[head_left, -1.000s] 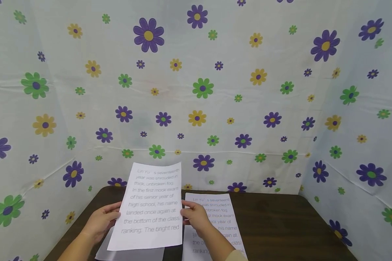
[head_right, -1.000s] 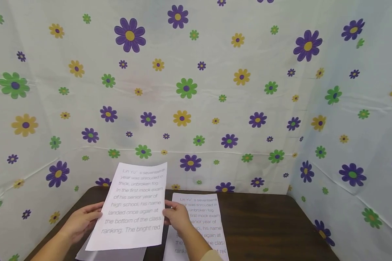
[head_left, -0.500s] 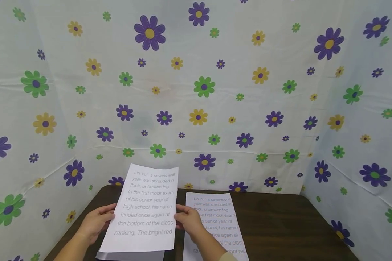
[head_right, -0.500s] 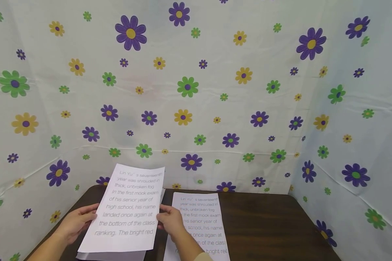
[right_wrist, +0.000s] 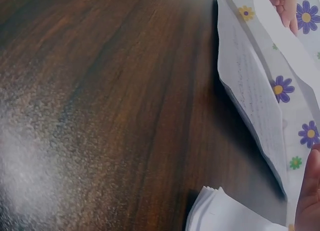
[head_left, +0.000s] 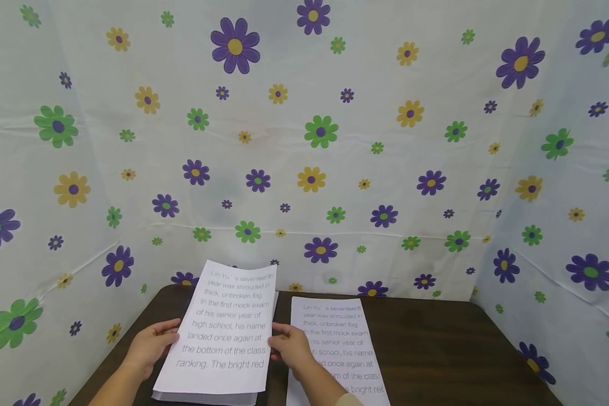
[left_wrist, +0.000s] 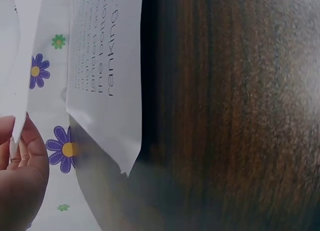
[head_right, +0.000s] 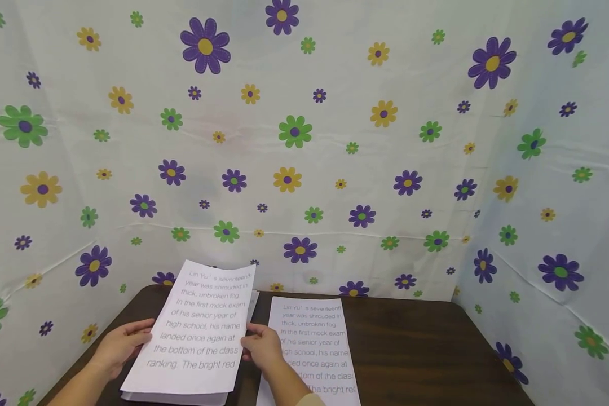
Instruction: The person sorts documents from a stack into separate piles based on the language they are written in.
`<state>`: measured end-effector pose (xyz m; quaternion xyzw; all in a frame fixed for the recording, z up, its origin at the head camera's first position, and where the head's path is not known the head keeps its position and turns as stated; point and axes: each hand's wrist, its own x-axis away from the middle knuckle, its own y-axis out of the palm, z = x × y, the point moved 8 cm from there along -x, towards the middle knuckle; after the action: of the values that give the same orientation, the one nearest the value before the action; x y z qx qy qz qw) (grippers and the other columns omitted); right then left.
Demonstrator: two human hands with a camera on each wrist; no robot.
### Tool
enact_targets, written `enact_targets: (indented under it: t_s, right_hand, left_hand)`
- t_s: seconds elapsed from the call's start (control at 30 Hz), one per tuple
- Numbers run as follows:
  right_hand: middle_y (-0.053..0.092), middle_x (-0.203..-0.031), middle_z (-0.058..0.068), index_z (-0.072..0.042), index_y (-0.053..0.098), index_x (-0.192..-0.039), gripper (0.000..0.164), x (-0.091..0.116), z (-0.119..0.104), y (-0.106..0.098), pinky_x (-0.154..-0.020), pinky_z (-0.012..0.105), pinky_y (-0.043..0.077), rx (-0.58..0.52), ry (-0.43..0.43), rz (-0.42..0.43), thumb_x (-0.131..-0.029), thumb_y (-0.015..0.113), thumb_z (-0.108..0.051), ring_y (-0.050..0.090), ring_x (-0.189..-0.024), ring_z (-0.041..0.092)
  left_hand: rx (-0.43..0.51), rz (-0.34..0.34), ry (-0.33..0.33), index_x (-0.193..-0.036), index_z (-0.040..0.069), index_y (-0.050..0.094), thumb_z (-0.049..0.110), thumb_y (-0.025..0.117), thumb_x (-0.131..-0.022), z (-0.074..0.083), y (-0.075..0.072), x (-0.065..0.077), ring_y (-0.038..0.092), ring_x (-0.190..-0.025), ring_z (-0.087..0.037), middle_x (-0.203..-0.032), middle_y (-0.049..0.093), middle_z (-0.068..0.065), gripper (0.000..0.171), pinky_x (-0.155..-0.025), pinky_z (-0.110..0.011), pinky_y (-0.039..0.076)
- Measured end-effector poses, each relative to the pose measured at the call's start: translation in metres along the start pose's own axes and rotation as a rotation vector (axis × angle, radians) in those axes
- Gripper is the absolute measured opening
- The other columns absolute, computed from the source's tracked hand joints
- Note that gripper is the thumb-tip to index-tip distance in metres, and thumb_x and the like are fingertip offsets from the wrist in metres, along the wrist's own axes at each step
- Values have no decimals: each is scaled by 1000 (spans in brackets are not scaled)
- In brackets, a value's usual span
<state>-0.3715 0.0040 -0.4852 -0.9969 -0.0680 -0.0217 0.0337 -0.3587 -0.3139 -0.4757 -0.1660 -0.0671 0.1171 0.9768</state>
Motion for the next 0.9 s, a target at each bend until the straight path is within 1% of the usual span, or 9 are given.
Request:
enact_targets:
  t_s: [0.17,0.4,0.7,0.9]
  right_hand:
    - [73,-83,7,4,61,-126,45,0,3,3,-56,21,57,11,10,13,-82,65,1,62,-61,8]
    - [71,-79,4,3,61,-126,44,-3,10,5,-55,23,57,45,31,32,-82,66,0,62,-61,8]
    - [68,-77,3,3,63,-124,42,-4,19,6,-55,24,57,54,39,39,-83,66,0,63,-61,8]
    - [66,-75,2,1,65,-122,40,-3,24,7,-54,23,57,80,63,55,-82,67,0,62,-60,8]
  left_hand:
    - [-33,22,2,-135,-13,48,3,59,-90,-4,1,-2,65,-85,-12,-114,68,-23,49,-72,-31,57]
    - [-53,45,-6,-132,-13,51,3,58,-90,-10,2,-4,63,-85,-13,-113,67,-24,46,-68,-26,55]
    - [-85,74,19,-128,-13,54,2,59,-89,-9,4,-6,63,-85,-14,-110,67,-25,42,-68,-25,55]
    - [-90,78,18,-126,-14,55,2,58,-89,-13,6,-6,63,-84,-12,-105,69,-21,40,-65,-18,51]
